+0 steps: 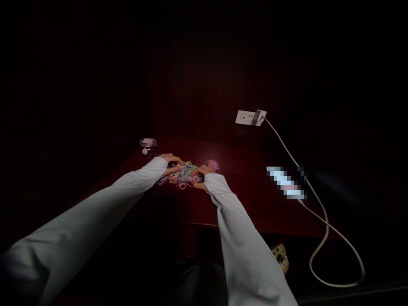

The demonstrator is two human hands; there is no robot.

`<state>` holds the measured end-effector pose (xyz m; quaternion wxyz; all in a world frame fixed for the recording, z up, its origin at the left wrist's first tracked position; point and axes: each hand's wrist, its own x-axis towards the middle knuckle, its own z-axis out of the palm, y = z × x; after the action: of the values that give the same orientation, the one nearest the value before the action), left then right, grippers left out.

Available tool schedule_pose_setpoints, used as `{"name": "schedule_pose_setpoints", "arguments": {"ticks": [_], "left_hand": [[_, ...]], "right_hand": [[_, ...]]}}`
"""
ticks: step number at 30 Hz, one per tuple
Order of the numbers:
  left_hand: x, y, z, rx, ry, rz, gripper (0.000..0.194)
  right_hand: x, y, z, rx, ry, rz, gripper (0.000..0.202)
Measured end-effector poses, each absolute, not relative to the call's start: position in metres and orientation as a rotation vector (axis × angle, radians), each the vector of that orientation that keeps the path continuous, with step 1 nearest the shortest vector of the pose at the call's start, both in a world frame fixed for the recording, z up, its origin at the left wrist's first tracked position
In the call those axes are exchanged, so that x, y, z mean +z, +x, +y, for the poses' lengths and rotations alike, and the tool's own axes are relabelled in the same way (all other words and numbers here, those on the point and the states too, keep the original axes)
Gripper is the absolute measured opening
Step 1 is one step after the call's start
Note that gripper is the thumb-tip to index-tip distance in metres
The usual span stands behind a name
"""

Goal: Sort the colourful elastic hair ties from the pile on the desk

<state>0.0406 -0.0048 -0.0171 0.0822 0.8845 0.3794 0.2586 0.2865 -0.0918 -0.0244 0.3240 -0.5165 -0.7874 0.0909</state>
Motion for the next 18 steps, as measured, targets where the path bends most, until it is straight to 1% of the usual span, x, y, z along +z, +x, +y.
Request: {"name": "schedule_pose_setpoints", "arguments": {"ticks": [9, 15, 18], "left_hand": [[-0.008, 0.038, -0.017, 0.784, 2.767, 1.104, 0.03], [-0.009, 0.041, -0.012, 0.808, 2.774, 1.076, 0.031], [-0.003, 0.041, -0.02, 0.847, 2.818, 1.018, 0.03]], "right_hand": [[-0.029, 0.293, -0.078, 0.374, -1.304, -2.063, 0.01], [-0.036, 0.295, -0.073, 0.48, -1.388, -1.937, 0.01], [-0.041, 0.293, -0.069, 0.576, -1.386, -1.851, 0.014]]}}
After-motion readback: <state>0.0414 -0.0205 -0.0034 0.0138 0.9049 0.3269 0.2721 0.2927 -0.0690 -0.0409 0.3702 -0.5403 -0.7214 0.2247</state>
